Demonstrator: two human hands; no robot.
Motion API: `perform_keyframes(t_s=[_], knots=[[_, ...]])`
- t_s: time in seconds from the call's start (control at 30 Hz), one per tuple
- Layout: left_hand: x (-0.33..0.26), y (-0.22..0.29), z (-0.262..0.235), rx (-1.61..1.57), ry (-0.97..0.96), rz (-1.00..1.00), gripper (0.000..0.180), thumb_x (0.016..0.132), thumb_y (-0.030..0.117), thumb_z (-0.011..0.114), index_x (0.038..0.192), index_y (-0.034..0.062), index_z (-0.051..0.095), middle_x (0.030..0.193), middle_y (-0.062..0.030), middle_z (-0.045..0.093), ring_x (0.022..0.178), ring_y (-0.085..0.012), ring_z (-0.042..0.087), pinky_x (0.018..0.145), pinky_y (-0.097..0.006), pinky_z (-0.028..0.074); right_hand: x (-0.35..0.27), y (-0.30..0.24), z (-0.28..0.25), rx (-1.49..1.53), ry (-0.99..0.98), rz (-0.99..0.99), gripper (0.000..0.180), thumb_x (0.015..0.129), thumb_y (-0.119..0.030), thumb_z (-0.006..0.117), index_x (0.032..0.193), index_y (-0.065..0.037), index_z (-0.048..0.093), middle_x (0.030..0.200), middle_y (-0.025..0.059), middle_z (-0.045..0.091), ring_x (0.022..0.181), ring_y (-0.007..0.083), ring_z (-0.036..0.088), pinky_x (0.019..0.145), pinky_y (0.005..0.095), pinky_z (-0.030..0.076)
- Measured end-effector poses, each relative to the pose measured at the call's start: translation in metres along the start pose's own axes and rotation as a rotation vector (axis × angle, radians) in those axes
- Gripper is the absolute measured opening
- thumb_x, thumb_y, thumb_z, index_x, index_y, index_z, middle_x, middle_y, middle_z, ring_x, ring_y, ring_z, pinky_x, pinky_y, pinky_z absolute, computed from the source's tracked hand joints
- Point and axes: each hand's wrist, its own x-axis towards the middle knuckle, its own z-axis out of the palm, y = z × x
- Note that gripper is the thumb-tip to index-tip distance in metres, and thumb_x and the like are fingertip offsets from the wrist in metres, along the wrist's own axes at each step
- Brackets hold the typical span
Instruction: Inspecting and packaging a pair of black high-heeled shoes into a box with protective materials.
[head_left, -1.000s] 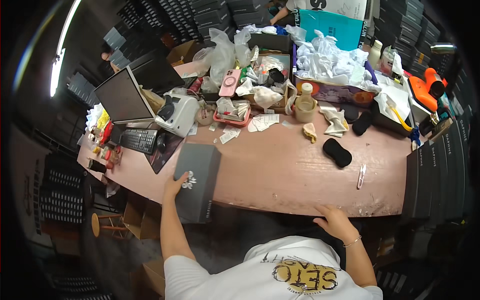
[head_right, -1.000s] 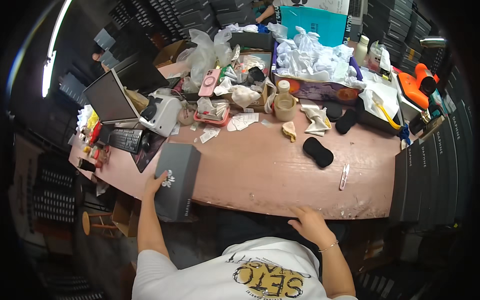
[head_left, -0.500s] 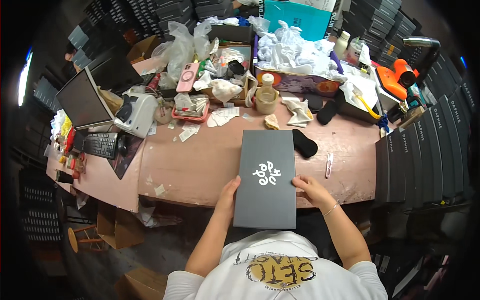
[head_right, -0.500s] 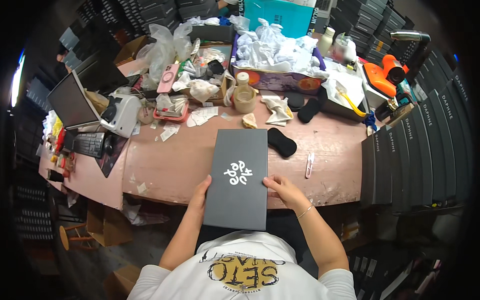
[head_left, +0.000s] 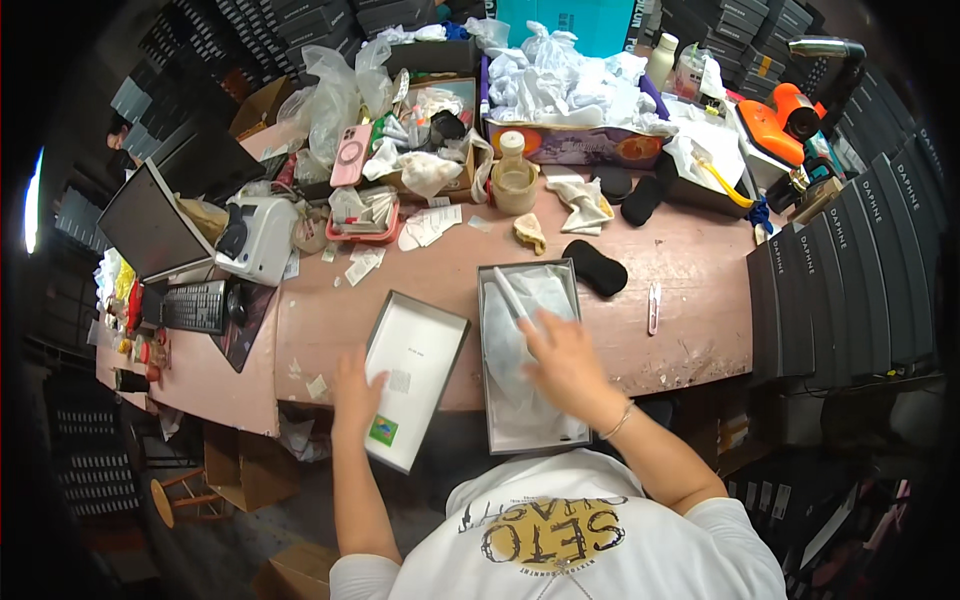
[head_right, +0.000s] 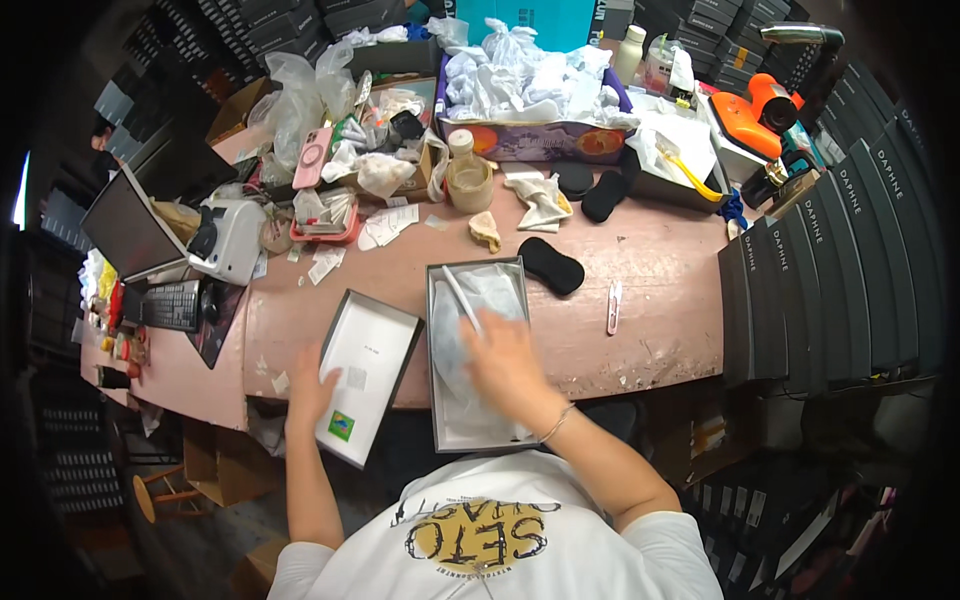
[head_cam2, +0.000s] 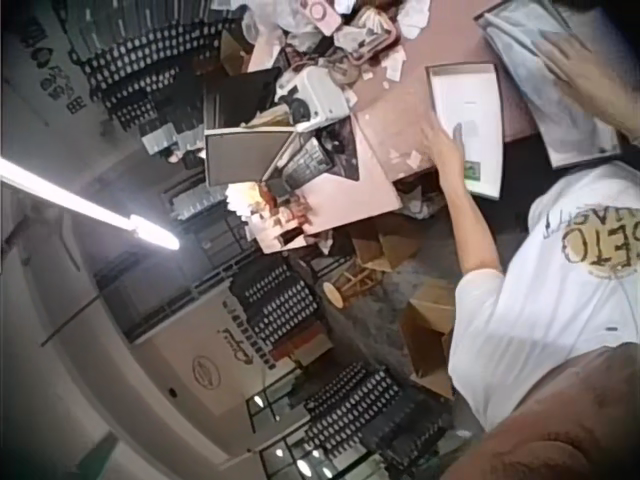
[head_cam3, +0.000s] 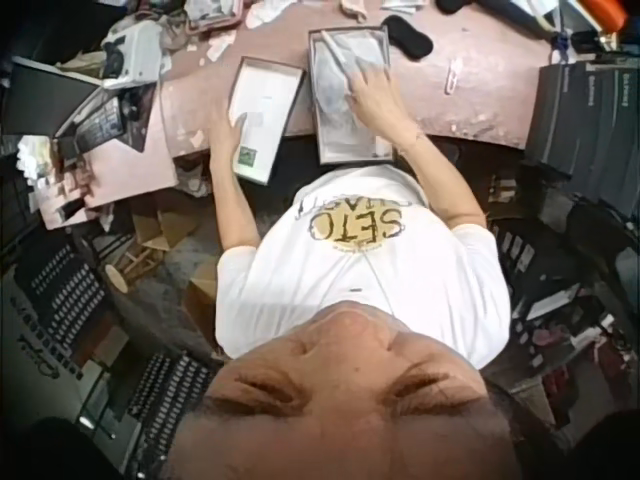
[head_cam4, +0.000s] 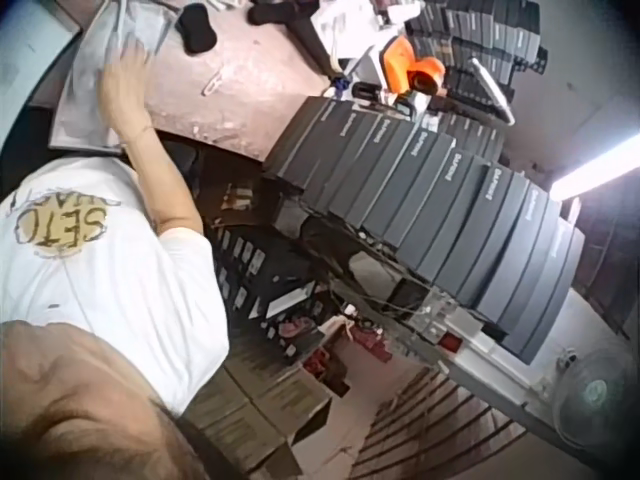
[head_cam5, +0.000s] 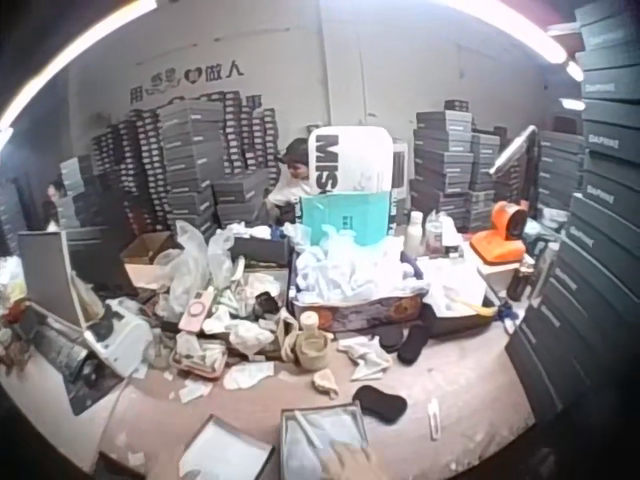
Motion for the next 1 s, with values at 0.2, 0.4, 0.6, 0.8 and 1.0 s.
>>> perform_keyframes(t_s=[0.2,0.4,0.6,0.8,1.0], knots=[[-0.013,0.194,0.065,-0.169,0.042,0.867,0.063,0.085,0.021,0.064,0.139,0.0025,0.039,0.128,-0.019,0.051,0.123,-0.0354,0.045,0.108,-0.051,0.027,0.02,0.059,0.046,-0.36,-0.108,0.058,0.06,0.082,-0.025,0.063,0.135,-0.005,0.042,0.106,0.0183,0.063,0.11,0.0347,0.055,0.102,0.059,0.029],[-0.022,0.17,0.079,-0.139,-0.004,0.786,0.033,0.082,0.023,0.063,0.108,0.0017,0.061,0.109,-0.0095,0.058,0.107,-0.0252,0.054,0.102,-0.049,0.033,0.029,0.071,0.025,0.066,-0.005,0.019,0.04,0.085,-0.017,0.058,0.123,-0.004,0.054,0.08,0.0182,0.066,0.078,0.0357,0.065,0.074,0.0478,0.049],[-0.022,0.177,0.08,-0.324,0.111,0.686,0.026,0.084,0.018,0.06,0.102,0.0,0.063,0.11,-0.0142,0.062,0.105,-0.0294,0.058,0.1,-0.05,0.036,0.004,0.057,-0.053,0.619,0.226,0.177,0.027,0.089,-0.012,0.058,0.111,0.002,0.063,0.082,0.0148,0.068,0.072,0.0183,0.065,0.07,0.033,0.05],[-0.029,0.198,0.05,-1.834,-0.468,0.181,0.045,0.097,0.026,0.051,0.13,-0.003,0.047,0.13,-0.01,0.054,0.113,-0.0215,0.055,0.1,-0.034,0.041,-0.009,0.054,-0.034,1.032,0.29,0.273,0.024,0.096,-0.02,0.055,0.096,0.002,0.063,0.082,-0.0021,0.062,0.072,0.0074,0.053,0.065,0.0253,0.045],[-0.026,0.201,0.052,-1.9,-0.633,-0.015,0.052,0.096,0.036,0.048,0.137,0.0036,0.041,0.131,-0.0089,0.051,0.115,-0.0208,0.055,0.096,-0.037,0.047,0.024,0.035,-0.02,0.418,0.385,0.02,0.026,0.094,-0.023,0.057,0.085,0.001,0.059,0.076,0.0128,0.058,0.066,0.0226,0.053,0.061,0.0333,0.043]])
